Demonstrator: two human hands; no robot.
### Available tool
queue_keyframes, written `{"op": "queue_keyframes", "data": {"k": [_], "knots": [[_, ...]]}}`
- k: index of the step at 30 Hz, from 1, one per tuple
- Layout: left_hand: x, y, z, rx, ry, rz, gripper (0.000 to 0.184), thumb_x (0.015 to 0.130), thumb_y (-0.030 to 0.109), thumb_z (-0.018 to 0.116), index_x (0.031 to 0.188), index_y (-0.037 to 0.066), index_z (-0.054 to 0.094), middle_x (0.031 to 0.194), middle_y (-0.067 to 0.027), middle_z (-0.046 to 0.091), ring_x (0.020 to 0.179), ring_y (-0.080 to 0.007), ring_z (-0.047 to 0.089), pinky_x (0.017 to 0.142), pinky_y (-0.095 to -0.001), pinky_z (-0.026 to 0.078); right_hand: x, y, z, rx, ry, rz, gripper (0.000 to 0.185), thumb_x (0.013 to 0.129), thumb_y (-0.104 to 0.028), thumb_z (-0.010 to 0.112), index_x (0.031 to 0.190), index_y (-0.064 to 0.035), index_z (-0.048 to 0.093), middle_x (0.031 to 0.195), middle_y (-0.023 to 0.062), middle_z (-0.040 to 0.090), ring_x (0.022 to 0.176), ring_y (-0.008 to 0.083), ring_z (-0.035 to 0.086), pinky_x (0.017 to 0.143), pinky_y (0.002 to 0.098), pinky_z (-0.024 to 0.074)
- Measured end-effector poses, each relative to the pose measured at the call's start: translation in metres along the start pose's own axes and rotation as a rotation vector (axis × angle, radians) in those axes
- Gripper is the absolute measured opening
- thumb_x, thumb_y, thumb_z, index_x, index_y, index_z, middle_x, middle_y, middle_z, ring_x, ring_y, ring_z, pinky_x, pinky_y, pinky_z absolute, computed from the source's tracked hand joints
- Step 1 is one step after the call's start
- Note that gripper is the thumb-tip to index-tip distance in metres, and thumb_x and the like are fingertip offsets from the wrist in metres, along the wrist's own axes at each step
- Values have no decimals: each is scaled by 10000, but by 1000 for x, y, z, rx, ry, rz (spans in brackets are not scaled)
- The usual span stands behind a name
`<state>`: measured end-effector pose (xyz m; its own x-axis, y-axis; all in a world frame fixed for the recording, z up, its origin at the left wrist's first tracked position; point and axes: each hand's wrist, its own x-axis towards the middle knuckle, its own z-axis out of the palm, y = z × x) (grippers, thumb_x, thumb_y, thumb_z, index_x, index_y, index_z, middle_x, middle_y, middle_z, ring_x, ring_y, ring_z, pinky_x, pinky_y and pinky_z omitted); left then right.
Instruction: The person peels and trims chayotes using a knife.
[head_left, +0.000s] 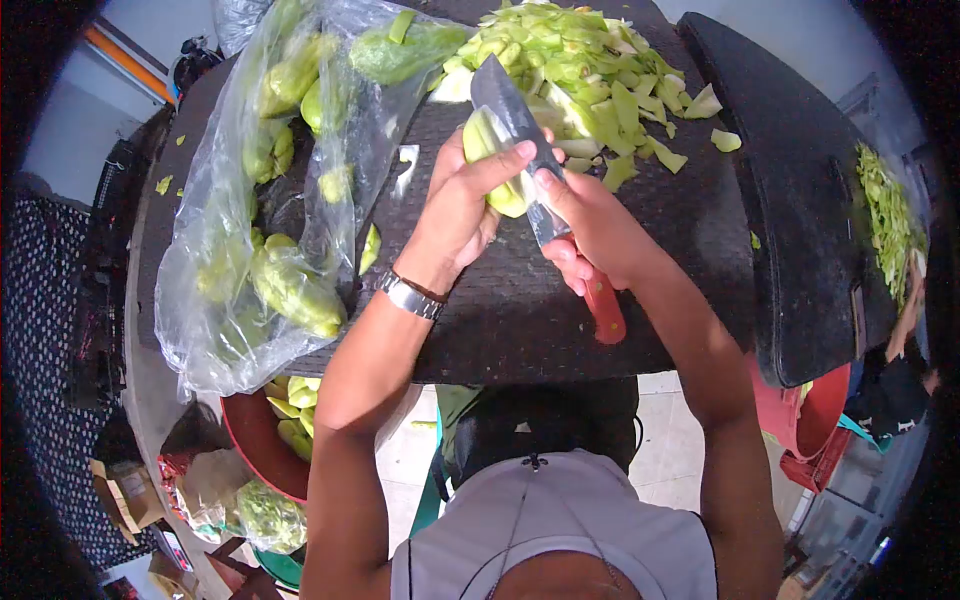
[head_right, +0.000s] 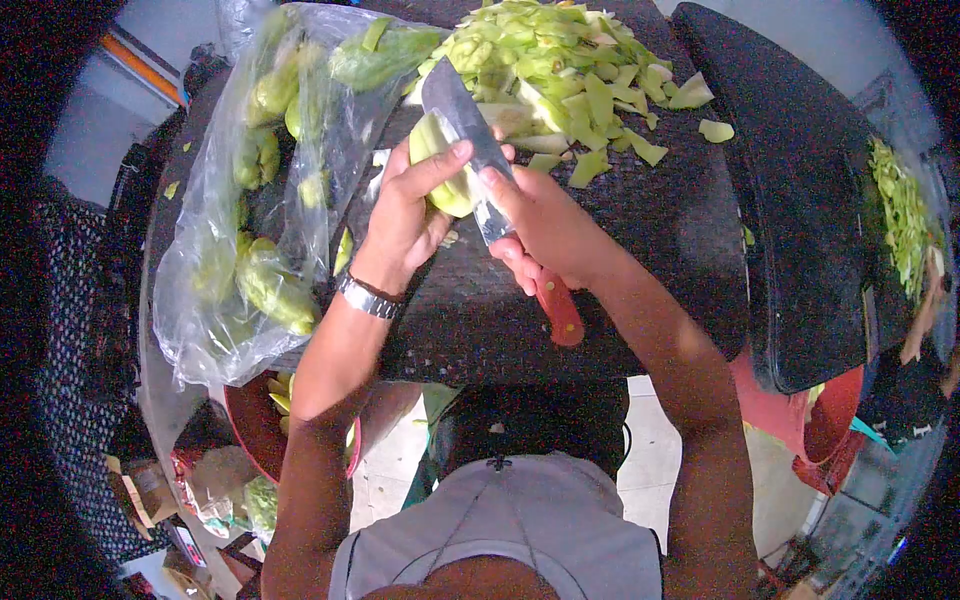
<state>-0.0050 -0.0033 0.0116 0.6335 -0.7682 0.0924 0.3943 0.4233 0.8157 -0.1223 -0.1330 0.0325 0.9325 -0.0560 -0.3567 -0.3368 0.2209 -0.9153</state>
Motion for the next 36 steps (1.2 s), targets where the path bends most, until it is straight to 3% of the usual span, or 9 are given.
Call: {"op": "queue_keyframes", "data": {"k": [8,16,26,30,36], "knots": [[5,-5,-4,-22,52,-53,316,895,-41,641,1206,-72,595,1098,-172,688,1035,-282,706,926,-403,588,11,10,-12,72,-42,95,388,1093,-465,428,1246,-110,461,575,0,442,347,92,414,317,303,418],[6,-12,-6,13,59,-29,467,763,-80,500,1223,-88,586,1112,-226,697,1052,-317,704,964,-421,571,15,15,-19,106,-88,104,404,1085,-485,451,1271,-127,468,596,7,459,357,86,421,324,301,421],[5,-13,-9,10,57,-76,359,846,-87,565,1202,-84,612,1070,-197,716,1017,-300,717,934,-400,581,8,9,-21,106,-64,115,387,1096,-453,445,1192,-82,496,616,25,480,362,88,429,314,296,419],[3,-15,-2,5,117,-72,314,891,-62,579,1202,-83,611,1061,-188,714,1017,-295,718,922,-403,586,10,22,-11,-77,69,58,371,1103,-432,431,1170,-72,486,602,52,494,329,114,420,298,298,413],[3,-11,-1,-38,82,-69,335,888,-69,580,1222,-93,588,1114,-181,688,1082,-307,702,947,-416,584,5,13,-10,102,-14,125,359,1095,-460,435,1163,-110,478,588,22,476,342,116,431,312,325,416]]}}
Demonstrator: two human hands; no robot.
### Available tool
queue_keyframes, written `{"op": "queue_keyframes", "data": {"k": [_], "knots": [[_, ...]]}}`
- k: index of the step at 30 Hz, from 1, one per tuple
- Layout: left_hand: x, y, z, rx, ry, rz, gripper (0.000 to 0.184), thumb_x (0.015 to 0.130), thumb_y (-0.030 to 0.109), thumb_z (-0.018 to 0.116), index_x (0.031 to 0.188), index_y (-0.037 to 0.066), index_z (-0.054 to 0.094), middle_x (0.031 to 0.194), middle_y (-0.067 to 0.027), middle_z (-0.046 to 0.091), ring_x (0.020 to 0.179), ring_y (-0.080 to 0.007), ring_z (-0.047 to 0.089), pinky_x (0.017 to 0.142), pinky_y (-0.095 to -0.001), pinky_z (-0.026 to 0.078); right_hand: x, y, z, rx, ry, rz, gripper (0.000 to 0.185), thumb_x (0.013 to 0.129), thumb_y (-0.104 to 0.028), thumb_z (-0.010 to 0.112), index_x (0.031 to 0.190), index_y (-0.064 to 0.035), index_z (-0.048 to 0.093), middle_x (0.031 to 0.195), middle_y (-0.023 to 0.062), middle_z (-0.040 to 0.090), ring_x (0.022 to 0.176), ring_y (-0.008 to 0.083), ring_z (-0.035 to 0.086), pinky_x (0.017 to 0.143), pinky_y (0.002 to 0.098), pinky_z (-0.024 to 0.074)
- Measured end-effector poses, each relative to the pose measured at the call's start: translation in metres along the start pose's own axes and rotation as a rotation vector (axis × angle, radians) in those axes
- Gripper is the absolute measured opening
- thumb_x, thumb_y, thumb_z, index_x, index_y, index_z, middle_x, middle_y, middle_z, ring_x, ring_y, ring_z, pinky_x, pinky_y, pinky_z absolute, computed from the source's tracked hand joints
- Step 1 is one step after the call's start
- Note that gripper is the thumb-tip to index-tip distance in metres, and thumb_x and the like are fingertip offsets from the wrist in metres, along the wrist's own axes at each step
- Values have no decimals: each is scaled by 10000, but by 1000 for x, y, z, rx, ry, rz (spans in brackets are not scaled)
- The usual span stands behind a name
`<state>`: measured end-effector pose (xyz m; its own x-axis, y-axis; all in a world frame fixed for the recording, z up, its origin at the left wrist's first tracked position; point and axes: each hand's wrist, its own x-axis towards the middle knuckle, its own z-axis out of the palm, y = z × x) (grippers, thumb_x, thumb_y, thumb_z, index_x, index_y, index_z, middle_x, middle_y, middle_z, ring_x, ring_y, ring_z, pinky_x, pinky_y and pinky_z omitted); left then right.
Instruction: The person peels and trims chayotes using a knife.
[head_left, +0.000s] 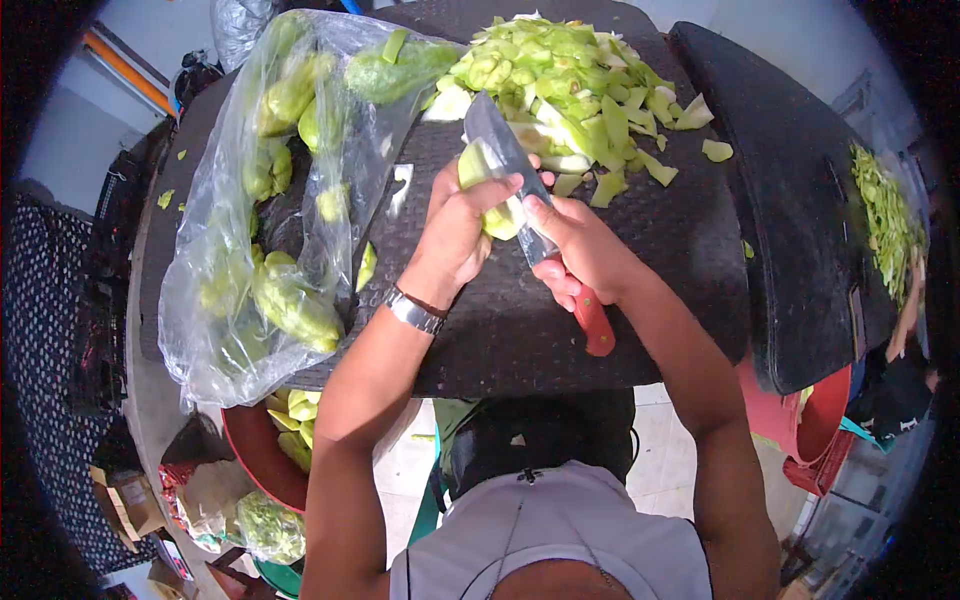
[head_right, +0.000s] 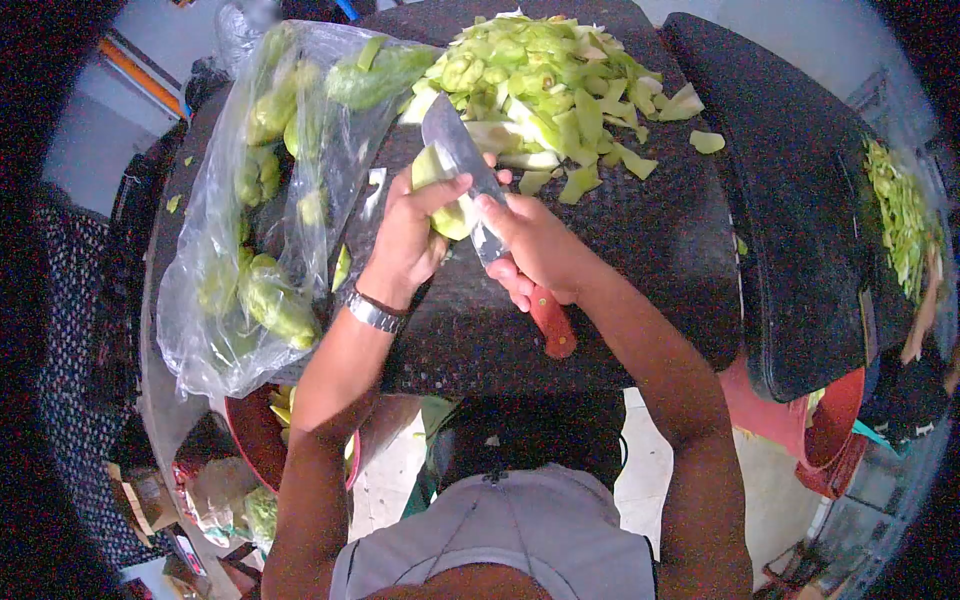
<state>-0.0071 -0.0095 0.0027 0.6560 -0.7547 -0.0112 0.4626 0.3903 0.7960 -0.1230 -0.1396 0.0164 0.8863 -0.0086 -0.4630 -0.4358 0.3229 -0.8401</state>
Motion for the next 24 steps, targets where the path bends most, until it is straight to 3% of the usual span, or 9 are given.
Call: {"op": "queue_keyframes", "data": {"k": [7,12,13,14,15,17,19,23,24], "knots": [[4,-6,-10,-23,-69,9,444,886,-50,575,1325,-107,541,1233,-241,671,1175,-355,667,1040,-431,540,3,0,-7,44,-40,21,404,1077,-528,442,1067,-126,482,555,-11,429,341,91,398,319,320,409],[1,0,-6,-2,-98,17,436,863,-83,553,1298,-91,571,1235,-190,679,1140,-302,684,1008,-411,561,6,-5,-30,169,-202,47,431,1069,-562,441,1075,-134,484,546,-25,423,336,77,396,320,291,396],[3,2,-3,4,-94,38,423,858,-92,550,1280,-82,587,1228,-168,684,1120,-280,693,989,-404,572,5,-3,-27,152,-141,32,434,1068,-567,441,1082,-136,487,548,-27,424,335,77,391,321,288,392],[5,-4,-5,-37,-29,2,366,941,-5,606,1301,-67,580,1230,-159,685,1109,-249,694,972,-380,577,1,-5,-16,133,-81,9,437,1066,-572,442,1089,-138,490,550,-28,424,334,76,386,322,285,389],[5,-4,2,-92,-16,4,372,1042,207,608,1309,-48,569,1211,-145,685,1089,-224,696,950,-356,579,-1,-6,-10,114,-20,-15,441,1064,-576,443,1096,-140,493,553,-30,424,334,76,381,322,282,385],[9,-3,1,-210,57,-67,492,1082,429,497,1304,-2,587,1245,-155,682,1133,-255,684,999,-404,556,1,-5,-12,143,-17,-48,455,1054,-588,457,1122,-140,499,557,-16,435,342,90,386,337,292,396],[8,-3,5,-236,141,-101,546,1074,514,460,1280,29,604,1233,-130,687,1120,-249,685,994,-418,550,4,-5,-17,106,25,-97,492,1047,-604,457,1142,-124,502,561,6,464,342,106,397,342,314,409],[8,-3,-3,-219,209,-160,612,1056,598,434,1273,56,618,1220,-105,695,1104,-253,684,992,-440,532,2,-7,-13,-152,135,-135,379,1072,-453,489,1178,-91,522,577,18,477,348,115,402,360,320,440],[7,0,2,-191,264,-137,619,1080,592,356,1249,45,591,1162,-116,683,1065,-253,683,941,-424,553,-2,-7,-11,-161,135,-151,363,1055,-378,533,1215,-53,526,602,25,513,381,131,463,375,319,442]]}}
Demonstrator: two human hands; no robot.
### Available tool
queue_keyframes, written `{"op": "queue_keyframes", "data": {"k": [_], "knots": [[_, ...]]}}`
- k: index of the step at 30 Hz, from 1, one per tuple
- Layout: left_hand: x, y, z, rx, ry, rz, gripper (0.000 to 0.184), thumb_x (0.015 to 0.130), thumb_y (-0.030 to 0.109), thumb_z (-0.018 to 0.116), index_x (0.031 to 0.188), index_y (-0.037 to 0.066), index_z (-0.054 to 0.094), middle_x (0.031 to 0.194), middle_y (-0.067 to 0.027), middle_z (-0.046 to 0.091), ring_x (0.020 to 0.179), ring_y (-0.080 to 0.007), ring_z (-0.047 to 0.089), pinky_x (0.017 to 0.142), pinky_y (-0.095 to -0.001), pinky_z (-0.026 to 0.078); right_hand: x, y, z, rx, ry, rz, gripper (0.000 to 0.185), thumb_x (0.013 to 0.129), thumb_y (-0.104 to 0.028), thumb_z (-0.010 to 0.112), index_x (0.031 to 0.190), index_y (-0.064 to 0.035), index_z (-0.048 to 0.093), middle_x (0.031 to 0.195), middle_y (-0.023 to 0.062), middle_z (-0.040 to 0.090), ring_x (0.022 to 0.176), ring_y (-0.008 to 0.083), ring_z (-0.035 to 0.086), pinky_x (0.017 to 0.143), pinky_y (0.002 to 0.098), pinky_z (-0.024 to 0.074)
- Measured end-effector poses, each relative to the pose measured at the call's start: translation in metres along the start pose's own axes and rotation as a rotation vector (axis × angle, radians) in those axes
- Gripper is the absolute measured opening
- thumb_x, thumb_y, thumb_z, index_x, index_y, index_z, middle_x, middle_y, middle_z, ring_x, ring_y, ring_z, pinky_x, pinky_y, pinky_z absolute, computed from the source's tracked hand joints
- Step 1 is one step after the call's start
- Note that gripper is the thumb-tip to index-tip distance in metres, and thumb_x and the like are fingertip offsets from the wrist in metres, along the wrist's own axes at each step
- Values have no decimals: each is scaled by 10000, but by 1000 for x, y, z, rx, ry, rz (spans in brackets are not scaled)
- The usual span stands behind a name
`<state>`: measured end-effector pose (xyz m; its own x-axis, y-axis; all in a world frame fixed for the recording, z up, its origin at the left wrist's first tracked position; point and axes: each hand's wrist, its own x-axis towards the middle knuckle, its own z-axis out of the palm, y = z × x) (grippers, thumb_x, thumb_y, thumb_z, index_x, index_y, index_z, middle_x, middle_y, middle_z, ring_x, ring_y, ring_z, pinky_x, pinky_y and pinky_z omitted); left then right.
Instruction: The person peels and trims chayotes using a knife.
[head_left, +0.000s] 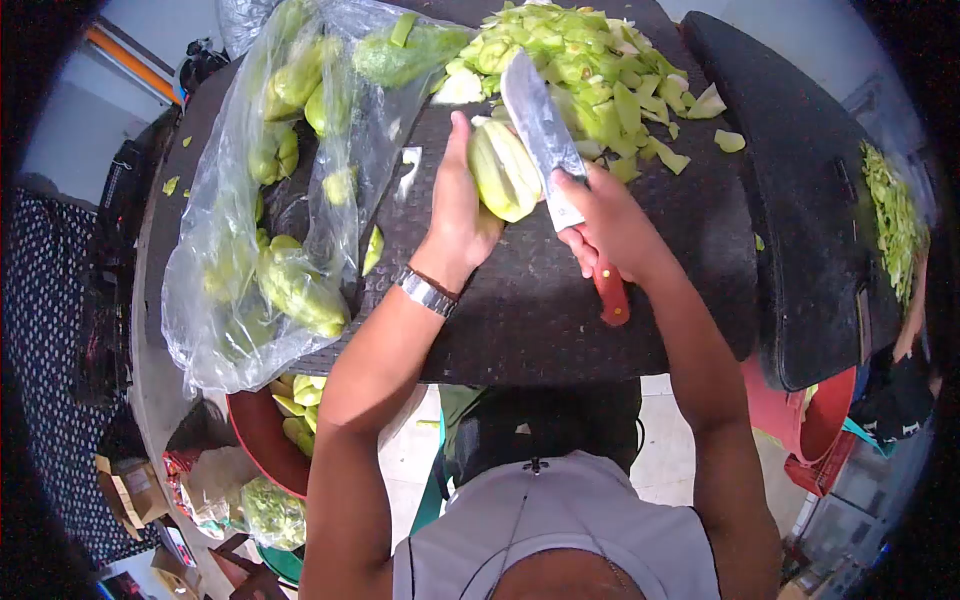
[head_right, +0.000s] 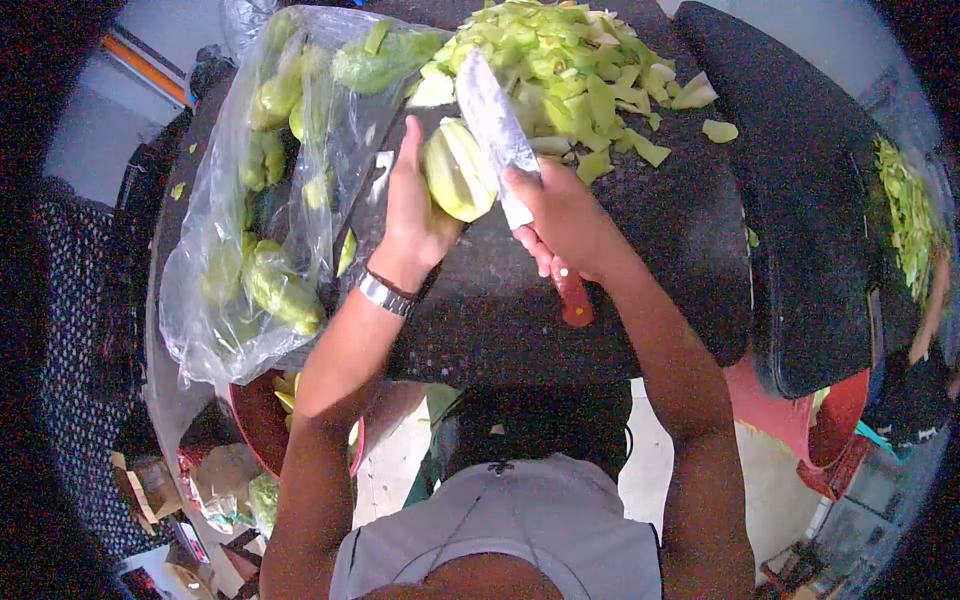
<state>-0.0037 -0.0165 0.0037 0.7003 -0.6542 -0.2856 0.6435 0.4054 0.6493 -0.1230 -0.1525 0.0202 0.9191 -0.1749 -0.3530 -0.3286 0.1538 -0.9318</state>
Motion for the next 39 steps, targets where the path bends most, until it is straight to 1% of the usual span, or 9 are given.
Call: {"op": "queue_keyframes", "data": {"k": [5,7,8,11,15,21,24,27,39], "knots": [[11,0,-14,-164,10,62,543,1090,527,361,1225,60,601,1104,-119,688,1030,-263,684,892,-473,565,-6,16,14,-546,181,-420,395,986,-246,655,1248,33,557,715,162,622,583,239,628,546,385,506],[11,4,-16,-237,-37,78,535,1083,509,369,1224,50,607,1075,-128,682,998,-292,670,882,-497,558,-18,21,22,-644,173,-594,417,991,-216,662,1335,4,578,734,97,583,605,127,579,553,330,502],[9,5,-19,-281,-81,82,538,1076,498,380,1229,37,610,1066,-140,677,977,-318,656,887,-508,548,-24,5,31,-620,118,-566,449,922,-225,749,1243,43,584,749,234,643,685,368,684,613,450,521],[13,2,-35,-394,-275,122,563,1048,536,413,1190,38,635,1061,-162,667,1024,-368,637,930,-562,536,-22,15,37,-873,249,-809,485,922,-283,761,1251,31,592,758,198,633,702,373,683,610,461,524],[10,0,-32,-475,-355,136,568,1023,568,460,1120,41,648,1079,-170,672,1080,-397,639,999,-584,517,-22,16,43,-927,231,-621,466,913,-428,761,1020,-7,593,761,174,658,719,394,697,642,496,549],[7,-1,-30,-444,-271,196,572,1026,568,445,1124,34,626,1093,-185,667,1035,-414,647,961,-575,522,-24,8,46,-1018,269,-411,628,912,-623,675,940,-5,569,746,215,707,749,437,725,692,541,564],[2,-4,-26,-428,-245,209,575,1041,557,405,1139,28,608,1101,-188,663,1028,-415,645,936,-564,525,-19,10,44,-1088,286,-370,621,935,-607,654,929,11,591,748,235,697,756,456,712,707,554,558],[-2,-3,-17,-405,-192,206,577,1058,542,355,1151,25,594,1104,-187,658,1024,-415,643,920,-555,527,-16,5,40,-779,164,-393,629,963,-603,610,902,23,624,759,251,692,777,483,699,726,558,552],[7,0,29,-340,-49,412,587,1084,527,290,1157,21,579,1049,-175,650,975,-381,631,853,-511,541,-9,-12,31,-957,377,-401,620,1008,-573,554,898,31,639,832,272,673,834,479,658,774,523,517]]}}
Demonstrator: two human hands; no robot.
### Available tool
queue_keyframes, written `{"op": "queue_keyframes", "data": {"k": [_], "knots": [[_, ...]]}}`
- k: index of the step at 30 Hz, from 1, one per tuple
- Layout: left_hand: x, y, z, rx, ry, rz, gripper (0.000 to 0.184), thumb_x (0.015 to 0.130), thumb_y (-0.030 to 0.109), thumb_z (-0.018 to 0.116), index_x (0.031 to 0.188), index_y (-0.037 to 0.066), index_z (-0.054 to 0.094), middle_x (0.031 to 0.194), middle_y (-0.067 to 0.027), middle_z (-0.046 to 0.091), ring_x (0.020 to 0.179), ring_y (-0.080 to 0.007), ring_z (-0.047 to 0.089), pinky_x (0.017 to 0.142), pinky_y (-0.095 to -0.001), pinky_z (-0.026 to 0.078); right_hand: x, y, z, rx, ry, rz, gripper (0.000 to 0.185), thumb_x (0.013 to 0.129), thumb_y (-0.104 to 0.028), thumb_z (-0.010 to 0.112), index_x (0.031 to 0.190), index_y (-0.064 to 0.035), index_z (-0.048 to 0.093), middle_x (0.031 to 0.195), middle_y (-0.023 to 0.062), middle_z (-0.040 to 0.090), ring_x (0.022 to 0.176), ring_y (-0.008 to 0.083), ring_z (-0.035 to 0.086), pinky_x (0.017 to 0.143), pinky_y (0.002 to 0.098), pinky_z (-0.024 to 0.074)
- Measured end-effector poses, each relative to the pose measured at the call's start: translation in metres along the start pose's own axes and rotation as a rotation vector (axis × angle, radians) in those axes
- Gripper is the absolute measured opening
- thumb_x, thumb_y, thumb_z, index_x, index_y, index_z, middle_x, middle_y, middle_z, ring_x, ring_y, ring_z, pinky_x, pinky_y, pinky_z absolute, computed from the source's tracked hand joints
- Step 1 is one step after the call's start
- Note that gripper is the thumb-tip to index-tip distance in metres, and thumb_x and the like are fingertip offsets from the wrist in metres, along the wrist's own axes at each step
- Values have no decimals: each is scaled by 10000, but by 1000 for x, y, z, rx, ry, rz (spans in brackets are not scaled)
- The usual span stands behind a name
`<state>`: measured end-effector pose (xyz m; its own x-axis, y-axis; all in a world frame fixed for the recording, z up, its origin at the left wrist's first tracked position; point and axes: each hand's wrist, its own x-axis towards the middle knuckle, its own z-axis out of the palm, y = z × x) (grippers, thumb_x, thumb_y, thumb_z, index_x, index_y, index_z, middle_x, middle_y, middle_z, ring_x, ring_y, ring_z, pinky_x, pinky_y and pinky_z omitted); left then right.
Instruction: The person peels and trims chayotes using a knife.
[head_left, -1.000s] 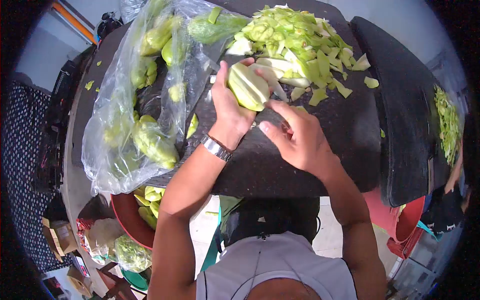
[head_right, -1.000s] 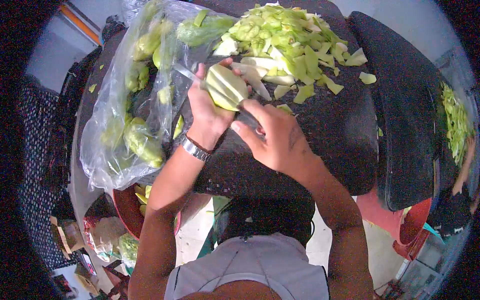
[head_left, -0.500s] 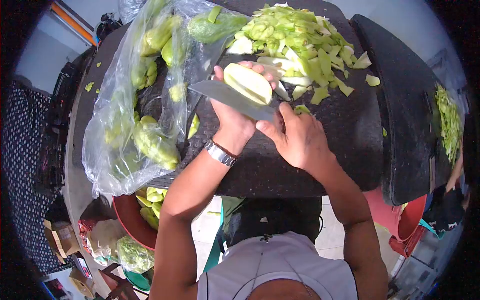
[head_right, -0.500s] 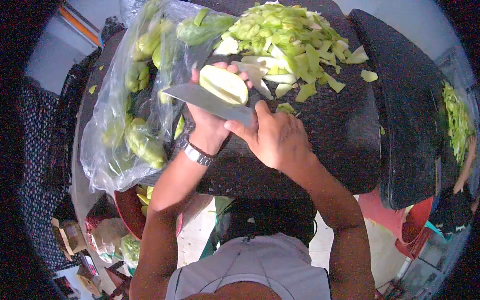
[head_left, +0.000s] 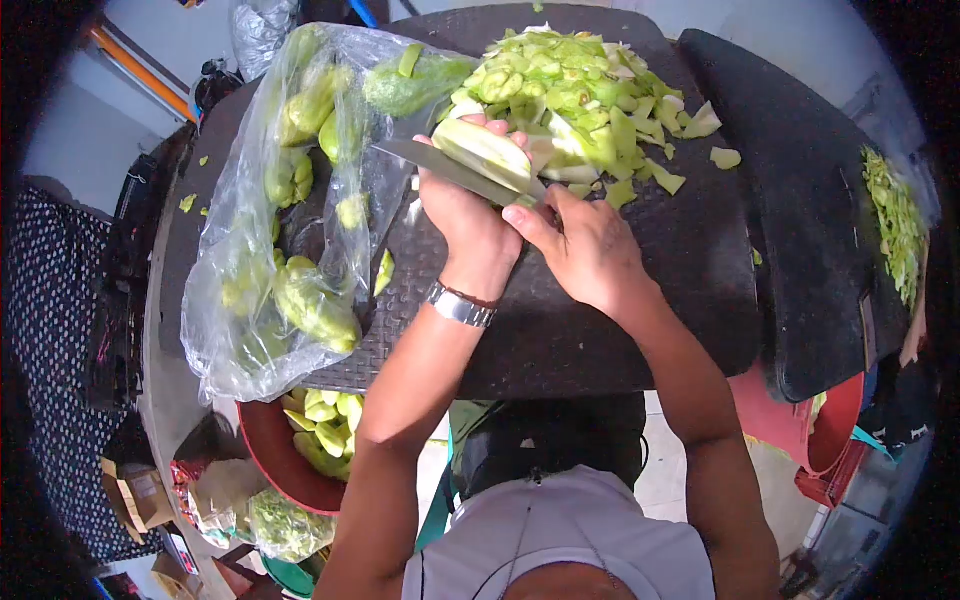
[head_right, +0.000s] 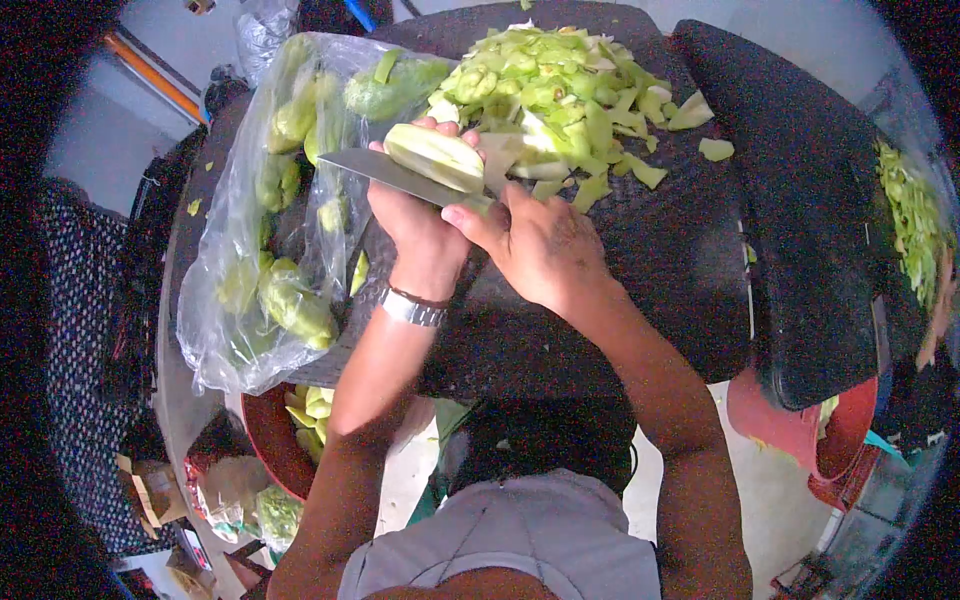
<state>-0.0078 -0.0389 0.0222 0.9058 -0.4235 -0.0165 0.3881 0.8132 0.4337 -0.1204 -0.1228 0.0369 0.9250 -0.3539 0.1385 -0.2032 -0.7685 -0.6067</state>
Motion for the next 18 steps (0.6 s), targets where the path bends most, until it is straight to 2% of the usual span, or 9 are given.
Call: {"op": "queue_keyframes", "data": {"k": [3,6,8,9,12,13,15,18], "knots": [[10,-5,5,8,36,29,587,1087,519,293,1144,8,578,1028,-177,646,947,-374,632,852,-501,541,8,14,4,106,53,-70,694,971,-661,542,1014,15,693,860,322,690,896,517,679,824,565,548],[14,-4,6,23,-12,20,588,1090,512,301,1120,-3,583,1013,-177,643,929,-372,635,864,-500,540,16,24,4,328,-10,-187,583,1039,-560,521,895,-2,603,691,146,610,621,293,598,650,417,507],[11,6,4,119,-75,-16,590,1092,507,302,1102,-9,587,1010,-175,641,932,-370,634,875,-501,539,31,35,-12,682,-539,94,561,1067,-567,459,833,-67,551,618,17,473,551,132,457,537,306,412],[8,8,6,140,-83,-16,568,1095,494,303,1100,9,597,1055,-177,642,950,-373,633,900,-518,532,29,31,-18,731,-568,89,565,1076,-596,400,780,-125,493,608,-55,387,525,62,380,485,246,307],[5,16,5,6,-198,-114,546,1097,488,308,1122,25,596,1117,-182,643,972,-376,638,914,-537,525,21,25,-4,644,-345,-61,575,1080,-599,382,763,-126,466,598,-44,399,511,71,384,475,252,299],[4,17,5,-35,-215,-166,522,1074,484,337,1143,34,592,1165,-188,643,982,-384,645,908,-550,527,20,26,-5,694,-409,6,568,1083,-585,391,760,-124,472,597,-44,397,514,73,388,479,257,309],[9,16,-10,7,-299,-227,527,1050,487,346,1145,27,585,1155,-188,645,997,-388,643,889,-543,532,20,27,-11,792,-525,135,554,1088,-556,409,755,-119,482,594,-45,393,522,78,394,486,266,330],[9,12,-20,-1,-324,-245,507,995,461,356,1090,18,584,1094,-186,641,970,-390,643,848,-527,535,17,26,-3,753,-471,130,621,1021,-599,541,831,-18,654,610,40,524,563,144,496,540,325,417]]}}
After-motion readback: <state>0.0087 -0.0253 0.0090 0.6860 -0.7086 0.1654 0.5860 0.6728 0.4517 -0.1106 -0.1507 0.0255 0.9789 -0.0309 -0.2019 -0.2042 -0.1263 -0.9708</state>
